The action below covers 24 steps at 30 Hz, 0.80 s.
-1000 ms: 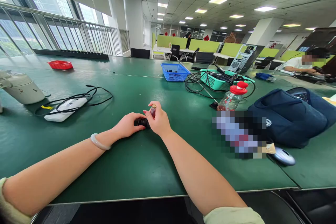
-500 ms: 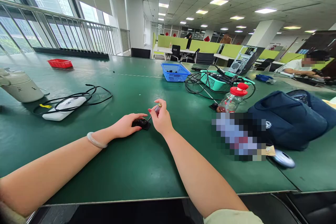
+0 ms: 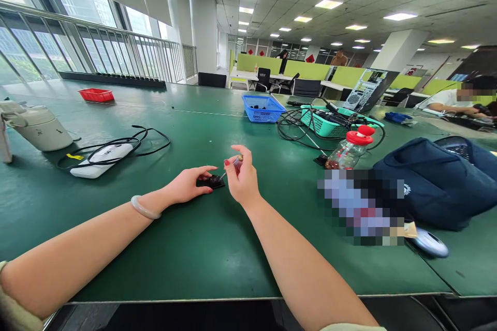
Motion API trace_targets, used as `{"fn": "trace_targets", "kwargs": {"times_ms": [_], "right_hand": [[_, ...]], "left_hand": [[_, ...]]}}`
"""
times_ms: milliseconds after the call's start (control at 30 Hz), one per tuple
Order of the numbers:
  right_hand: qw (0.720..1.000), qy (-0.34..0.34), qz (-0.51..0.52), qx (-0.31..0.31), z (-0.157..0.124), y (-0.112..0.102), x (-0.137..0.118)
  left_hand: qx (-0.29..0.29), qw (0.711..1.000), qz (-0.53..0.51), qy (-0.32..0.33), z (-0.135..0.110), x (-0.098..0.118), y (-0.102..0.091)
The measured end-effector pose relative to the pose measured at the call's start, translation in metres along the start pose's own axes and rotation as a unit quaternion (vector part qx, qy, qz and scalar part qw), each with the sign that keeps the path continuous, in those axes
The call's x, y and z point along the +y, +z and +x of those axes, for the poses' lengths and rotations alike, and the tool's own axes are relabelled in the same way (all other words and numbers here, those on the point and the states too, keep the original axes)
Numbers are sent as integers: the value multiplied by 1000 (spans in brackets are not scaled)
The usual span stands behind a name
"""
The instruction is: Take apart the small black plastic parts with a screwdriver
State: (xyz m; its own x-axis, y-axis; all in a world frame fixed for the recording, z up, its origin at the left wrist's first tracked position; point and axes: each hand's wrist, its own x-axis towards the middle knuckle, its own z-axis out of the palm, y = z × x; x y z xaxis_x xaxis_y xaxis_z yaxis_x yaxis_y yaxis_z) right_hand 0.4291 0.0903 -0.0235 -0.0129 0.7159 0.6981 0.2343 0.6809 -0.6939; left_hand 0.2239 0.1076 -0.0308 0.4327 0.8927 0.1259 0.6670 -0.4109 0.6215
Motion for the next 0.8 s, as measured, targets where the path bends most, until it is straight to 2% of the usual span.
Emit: {"fn": "trace_targets", "kwargs": {"times_ms": [100, 233, 433, 567, 800], "right_hand": [[995, -59, -30, -74, -5, 5, -4], [984, -116, -61, -121, -7, 9, -8], [974, -108, -79, -181, -6, 11, -12], [980, -93, -66, -161, -7, 9, -12], [996, -63, -55, -31, -5, 0, -10]], "left_hand": [[3, 999, -11, 35, 0, 0, 2], [-3, 997, -21, 71, -1, 1, 3], [11, 996, 16, 81, -2, 4, 3], [10, 997, 20, 80, -2, 4, 3], [13, 998, 33, 53, -2, 5, 3]]}}
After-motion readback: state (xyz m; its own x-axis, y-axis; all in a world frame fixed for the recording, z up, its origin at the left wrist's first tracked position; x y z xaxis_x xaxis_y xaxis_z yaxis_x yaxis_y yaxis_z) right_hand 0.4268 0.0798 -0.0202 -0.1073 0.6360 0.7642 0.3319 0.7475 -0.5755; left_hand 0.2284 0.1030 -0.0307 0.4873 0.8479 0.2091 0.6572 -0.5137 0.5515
